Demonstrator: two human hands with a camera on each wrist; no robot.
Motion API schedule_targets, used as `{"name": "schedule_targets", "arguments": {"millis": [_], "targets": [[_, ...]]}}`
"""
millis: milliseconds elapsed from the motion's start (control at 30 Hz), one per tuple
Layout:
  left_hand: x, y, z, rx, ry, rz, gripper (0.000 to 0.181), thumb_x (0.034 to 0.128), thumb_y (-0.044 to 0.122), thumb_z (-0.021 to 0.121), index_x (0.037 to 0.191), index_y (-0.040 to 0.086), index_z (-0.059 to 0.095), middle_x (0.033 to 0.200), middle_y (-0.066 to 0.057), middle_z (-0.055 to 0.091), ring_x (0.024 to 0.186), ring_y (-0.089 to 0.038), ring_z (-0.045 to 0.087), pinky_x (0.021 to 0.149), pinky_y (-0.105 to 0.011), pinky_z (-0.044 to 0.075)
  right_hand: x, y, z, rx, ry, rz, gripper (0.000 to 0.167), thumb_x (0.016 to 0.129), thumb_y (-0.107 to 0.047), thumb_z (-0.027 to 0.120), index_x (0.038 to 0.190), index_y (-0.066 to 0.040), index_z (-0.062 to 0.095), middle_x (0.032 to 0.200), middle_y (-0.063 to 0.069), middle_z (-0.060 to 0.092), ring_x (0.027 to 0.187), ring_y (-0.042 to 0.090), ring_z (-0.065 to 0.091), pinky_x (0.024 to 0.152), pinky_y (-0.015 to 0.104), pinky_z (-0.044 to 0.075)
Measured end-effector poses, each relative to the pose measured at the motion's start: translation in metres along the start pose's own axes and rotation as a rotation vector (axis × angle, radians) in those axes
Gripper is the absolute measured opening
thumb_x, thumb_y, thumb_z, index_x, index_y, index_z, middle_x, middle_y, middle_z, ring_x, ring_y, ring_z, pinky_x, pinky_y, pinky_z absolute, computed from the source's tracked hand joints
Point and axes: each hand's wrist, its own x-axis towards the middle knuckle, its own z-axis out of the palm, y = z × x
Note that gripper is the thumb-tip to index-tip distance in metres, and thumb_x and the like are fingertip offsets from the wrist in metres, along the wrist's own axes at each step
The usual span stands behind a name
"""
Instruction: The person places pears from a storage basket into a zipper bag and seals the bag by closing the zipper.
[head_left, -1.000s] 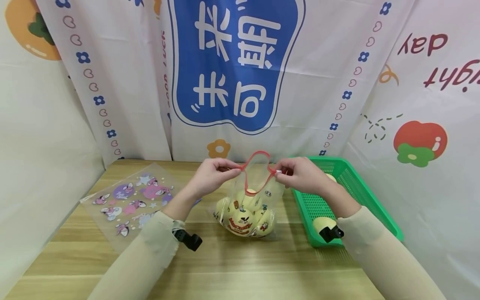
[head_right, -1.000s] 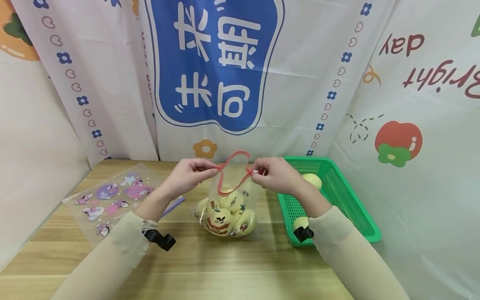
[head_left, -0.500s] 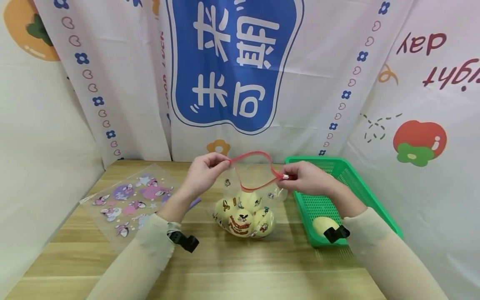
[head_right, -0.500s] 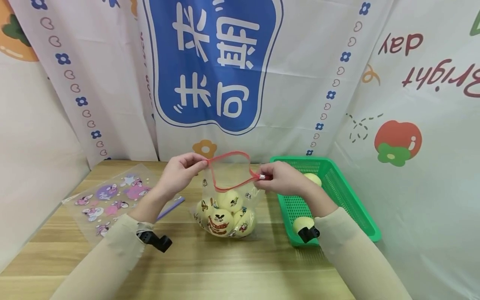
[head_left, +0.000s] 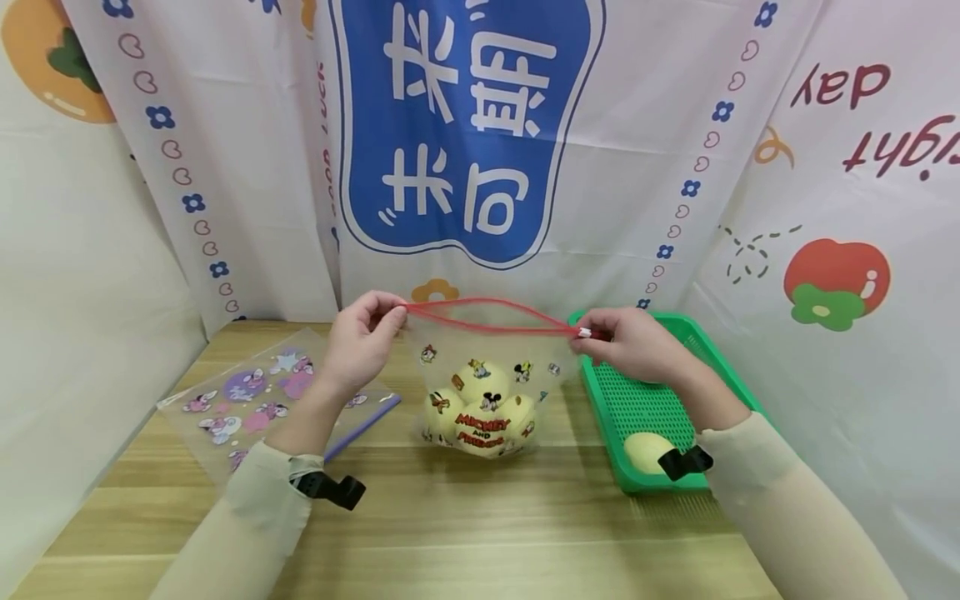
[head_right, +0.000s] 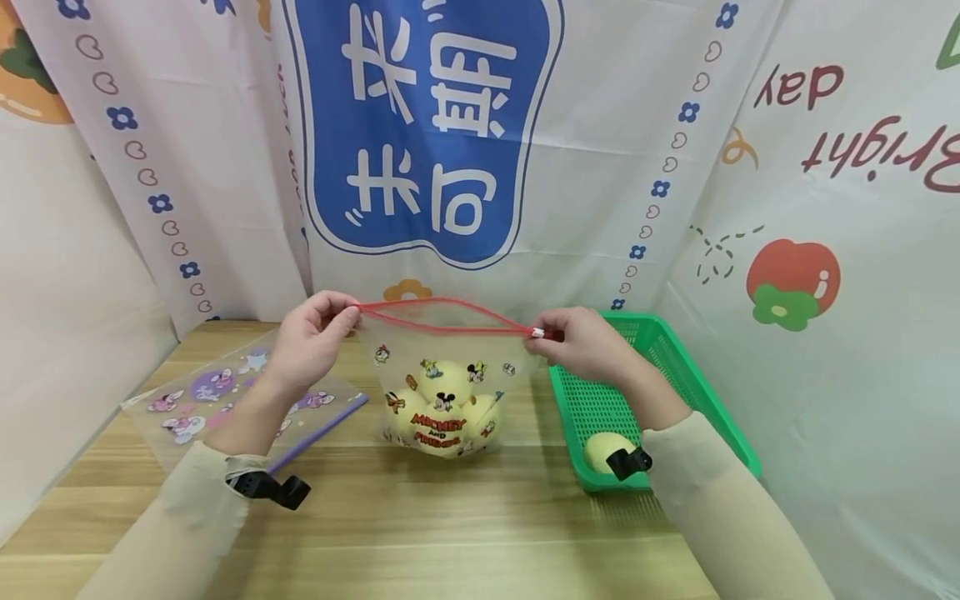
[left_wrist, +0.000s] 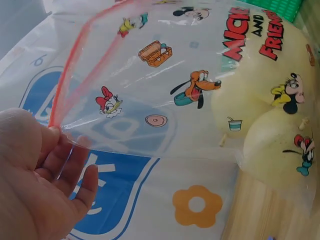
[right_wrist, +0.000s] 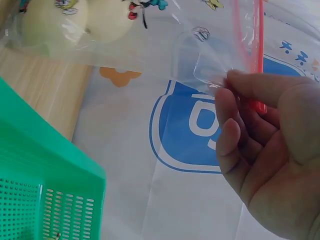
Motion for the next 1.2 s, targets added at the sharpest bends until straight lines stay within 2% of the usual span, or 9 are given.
{"name": "schedule_targets", "arguments": {"millis": [100, 233, 433, 633, 733, 933, 1200], "targets": [[-0.002, 0.003, -0.007, -0.013, 0.021, 0.001, 0.018, 0.1127, 0.008, 0.06, 0.118, -0.007, 0.068, 0.1, -0.013, 0.067, 0.087, -0.017, 0.059, 0.071, -0.017, 0.05, 0.001, 0.002, -0.001, 0.031, 0.048, 0.018, 0.011, 0.107, -0.024, 0.075, 0.102, -0.015, 0.078, 0.084, 0.005, 0.073, 0.075, 0.023, 0.067, 0.063, 0.03, 0.053], [-0.005, 0.003, -0.013, 0.0, 0.0, -0.012, 0.017, 0.1133, 0.008, 0.059, 0.118, -0.007, 0.065, 0.099, -0.01, 0.065, 0.089, -0.018, 0.061, 0.07, -0.017, 0.051, 0.002, 0.003, -0.001, 0.076, 0.084, 0.018, 0.011, 0.106, -0.023, 0.077, 0.103, -0.012, 0.079, 0.084, 0.002, 0.074, 0.077, 0.02, 0.069, 0.062, 0.029, 0.055], [-0.01, -0.005, -0.02, 0.005, -0.044, -0.054, 0.018, 0.1144, 0.01, 0.057, 0.118, -0.006, 0.064, 0.098, -0.008, 0.064, 0.091, -0.018, 0.062, 0.07, -0.018, 0.051, 0.006, 0.008, 0.005, 0.069, 0.075, 0.008, 0.009, 0.105, -0.022, 0.077, 0.103, -0.013, 0.08, 0.088, 0.0, 0.075, 0.081, 0.021, 0.069, 0.067, 0.028, 0.057], [-0.012, -0.012, -0.023, -0.009, -0.054, -0.038, 0.017, 0.1136, 0.008, 0.058, 0.117, -0.008, 0.064, 0.095, -0.005, 0.064, 0.089, -0.013, 0.062, 0.072, -0.018, 0.052, 0.008, 0.013, 0.01, 0.044, 0.084, -0.002, 0.008, 0.105, -0.022, 0.078, 0.102, -0.015, 0.08, 0.087, -0.001, 0.076, 0.079, 0.019, 0.068, 0.064, 0.028, 0.054], [-0.013, -0.013, -0.024, -0.005, -0.066, -0.044, 0.017, 0.1132, 0.008, 0.059, 0.116, -0.008, 0.064, 0.095, -0.005, 0.064, 0.088, -0.011, 0.063, 0.077, -0.018, 0.054, 0.01, 0.014, 0.011, 0.043, 0.083, 0.003, 0.008, 0.105, -0.022, 0.078, 0.102, -0.015, 0.08, 0.089, -0.001, 0.077, 0.079, 0.018, 0.069, 0.067, 0.03, 0.056], [-0.015, -0.015, -0.031, 0.035, -0.153, -0.083, 0.022, 0.1151, 0.015, 0.057, 0.122, -0.005, 0.064, 0.102, -0.008, 0.067, 0.092, -0.01, 0.066, 0.084, -0.02, 0.059, 0.013, 0.016, 0.013, 0.082, 0.062, 0.064, 0.009, 0.106, -0.025, 0.076, 0.103, -0.017, 0.08, 0.091, 0.0, 0.077, 0.083, 0.022, 0.07, 0.074, 0.033, 0.059], [-0.016, -0.017, -0.036, 0.038, -0.223, -0.127, 0.029, 0.114, 0.025, 0.062, 0.129, 0.0, 0.064, 0.111, -0.011, 0.069, 0.099, -0.016, 0.07, 0.088, -0.025, 0.061, 0.014, 0.019, 0.016, 0.134, 0.037, 0.094, 0.012, 0.106, -0.028, 0.076, 0.107, -0.017, 0.08, 0.093, 0.002, 0.075, 0.081, 0.022, 0.067, 0.07, 0.033, 0.06]]}}
